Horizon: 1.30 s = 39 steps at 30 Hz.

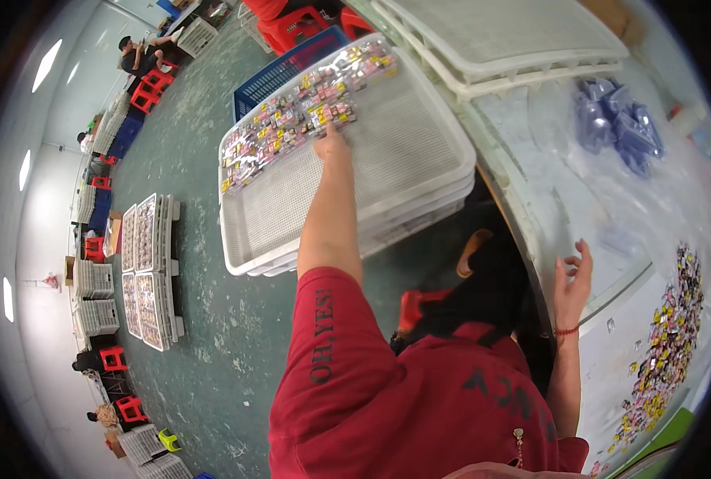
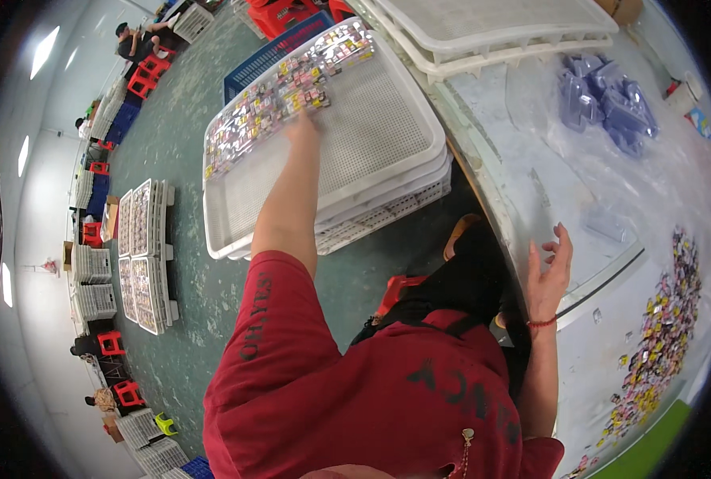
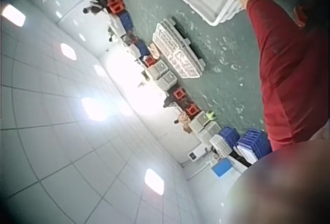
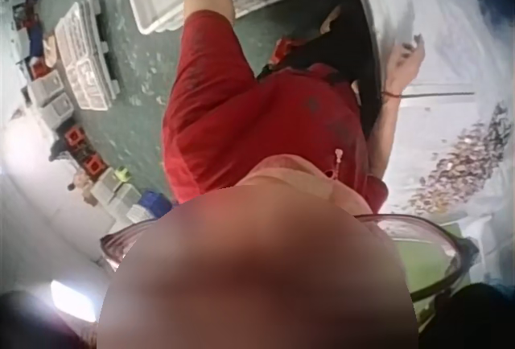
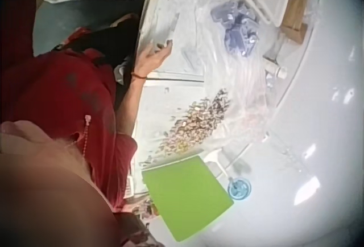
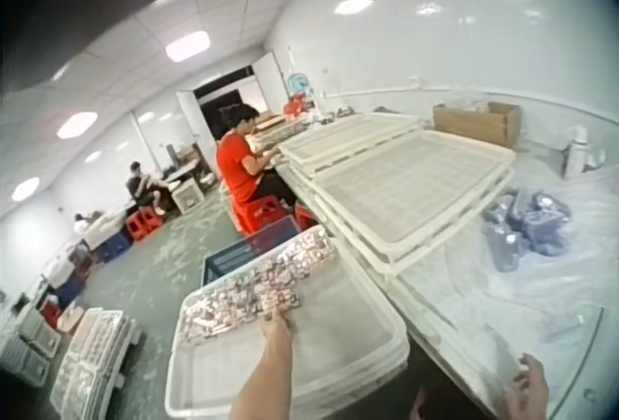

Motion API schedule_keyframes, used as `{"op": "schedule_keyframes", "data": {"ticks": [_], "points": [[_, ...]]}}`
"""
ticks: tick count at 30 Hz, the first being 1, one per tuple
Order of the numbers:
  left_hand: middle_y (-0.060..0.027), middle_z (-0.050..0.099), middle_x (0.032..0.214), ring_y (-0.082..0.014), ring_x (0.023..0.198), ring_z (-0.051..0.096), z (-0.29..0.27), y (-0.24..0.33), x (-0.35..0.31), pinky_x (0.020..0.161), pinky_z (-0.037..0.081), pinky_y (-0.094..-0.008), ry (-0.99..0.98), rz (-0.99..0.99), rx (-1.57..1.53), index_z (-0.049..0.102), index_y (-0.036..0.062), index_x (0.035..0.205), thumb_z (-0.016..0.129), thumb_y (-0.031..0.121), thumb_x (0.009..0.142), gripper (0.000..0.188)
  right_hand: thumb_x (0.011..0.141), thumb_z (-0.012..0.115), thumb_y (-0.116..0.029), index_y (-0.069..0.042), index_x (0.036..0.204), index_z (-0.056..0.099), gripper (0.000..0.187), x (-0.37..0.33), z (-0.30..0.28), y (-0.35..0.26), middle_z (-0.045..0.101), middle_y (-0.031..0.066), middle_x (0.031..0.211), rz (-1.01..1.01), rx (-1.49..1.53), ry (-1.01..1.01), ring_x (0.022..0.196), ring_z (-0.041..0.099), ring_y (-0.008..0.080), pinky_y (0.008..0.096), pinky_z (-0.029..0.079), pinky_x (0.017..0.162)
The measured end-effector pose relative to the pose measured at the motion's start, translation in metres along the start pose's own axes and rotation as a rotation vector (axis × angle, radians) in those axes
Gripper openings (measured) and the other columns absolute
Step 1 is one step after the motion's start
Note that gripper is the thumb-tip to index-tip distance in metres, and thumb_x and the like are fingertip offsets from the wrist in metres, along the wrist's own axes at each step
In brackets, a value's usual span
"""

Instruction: Sort small colorful items into sets and pack them into small plastic bags.

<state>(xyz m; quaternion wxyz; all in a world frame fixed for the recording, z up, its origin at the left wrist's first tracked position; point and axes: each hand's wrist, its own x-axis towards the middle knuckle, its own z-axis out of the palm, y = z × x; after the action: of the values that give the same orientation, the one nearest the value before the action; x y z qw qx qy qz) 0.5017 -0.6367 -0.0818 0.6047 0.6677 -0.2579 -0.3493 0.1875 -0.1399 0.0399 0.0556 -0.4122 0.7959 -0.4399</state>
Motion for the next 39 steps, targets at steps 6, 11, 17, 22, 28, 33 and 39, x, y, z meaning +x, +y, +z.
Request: {"op": "schedule_keyframes", "data": {"ticks": [6, 11, 17, 22, 28, 33, 39], "points": [[-0.0190, 0.061, 0.085, -0.0296, 0.056, 0.061, -0.013, 0.035, -0.052, 0.043, 0.053, -0.0352, -0.215, -0.380, -0.250, 0.055, -0.0092, 0.097, 0.075, 0.048, 0.078, 0.064, 0.090, 0.062, -0.015, -0.001, 0.136, 0.042, 0.052, -0.020, -0.010, 0.025, 0.053, 0.0154, 0.128, 0.070, -0.052, 0.020, 0.086, 0.058, 0.0209, 0.0315, 0.046, 0.078], [-0.0190, 0.060, 0.082, -0.0258, 0.050, 0.055, 0.003, 0.044, -0.048, 0.043, 0.053, -0.0354, -0.274, -0.425, -0.192, 0.054, -0.0088, 0.092, 0.072, 0.057, 0.077, 0.070, 0.091, 0.060, -0.012, -0.001, 0.137, 0.041, 0.051, -0.025, -0.012, 0.033, 0.055, 0.0108, 0.124, 0.097, -0.043, -0.013, 0.084, 0.057, 0.0161, 0.0282, 0.047, 0.075], [-0.0131, 0.056, 0.067, -0.0234, 0.048, 0.053, 0.007, 0.035, -0.048, 0.040, 0.047, -0.0362, -0.327, -0.373, -0.217, 0.056, -0.0031, 0.080, 0.071, 0.057, 0.077, 0.062, 0.092, 0.059, -0.011, -0.001, 0.138, 0.039, 0.052, -0.023, -0.006, 0.032, 0.055, 0.0111, 0.125, 0.096, -0.077, -0.044, 0.084, 0.057, 0.0159, 0.0279, 0.048, 0.076], [-0.0127, 0.056, 0.064, -0.0229, 0.047, 0.053, 0.005, 0.038, -0.045, 0.039, 0.045, -0.0352, -0.263, -0.402, -0.240, 0.056, -0.0030, 0.079, 0.071, 0.056, 0.078, 0.061, 0.092, 0.058, -0.013, -0.001, 0.139, 0.039, 0.052, -0.022, -0.004, 0.029, 0.055, 0.0121, 0.124, 0.127, -0.082, -0.046, 0.087, 0.059, 0.0171, 0.0293, 0.049, 0.077], [-0.0157, 0.059, 0.067, -0.0251, 0.052, 0.059, 0.019, 0.035, -0.098, 0.044, 0.046, -0.0355, -0.350, -0.146, 0.046, 0.057, -0.0049, 0.085, 0.069, 0.045, 0.083, 0.052, 0.091, 0.060, -0.013, 0.000, 0.137, 0.041, 0.052, -0.023, -0.007, 0.034, 0.055, 0.0160, 0.124, 0.081, -0.161, -0.023, 0.082, 0.057, 0.0201, 0.0313, 0.048, 0.075], [-0.0267, 0.066, 0.093, -0.0351, 0.084, 0.066, 0.055, 0.001, -0.095, 0.076, 0.052, -0.0441, -0.742, 0.296, 0.249, 0.057, -0.0100, 0.111, 0.059, 0.047, 0.088, 0.062, 0.090, 0.060, -0.012, -0.002, 0.137, 0.041, 0.051, -0.022, -0.002, 0.029, 0.058, 0.0126, 0.121, 0.066, -0.166, -0.021, 0.084, 0.060, 0.0189, 0.0307, 0.049, 0.076], [-0.0332, 0.042, 0.136, -0.0422, 0.129, 0.040, 0.082, 0.020, -0.124, 0.108, 0.031, -0.0473, -0.725, 0.579, 0.572, 0.041, -0.0120, 0.131, 0.052, 0.053, 0.089, 0.078, 0.090, 0.061, -0.013, -0.003, 0.136, 0.042, 0.051, -0.026, -0.002, 0.038, 0.057, 0.0145, 0.121, 0.097, -0.257, 0.006, 0.083, 0.059, 0.0238, 0.0345, 0.050, 0.075]]}}
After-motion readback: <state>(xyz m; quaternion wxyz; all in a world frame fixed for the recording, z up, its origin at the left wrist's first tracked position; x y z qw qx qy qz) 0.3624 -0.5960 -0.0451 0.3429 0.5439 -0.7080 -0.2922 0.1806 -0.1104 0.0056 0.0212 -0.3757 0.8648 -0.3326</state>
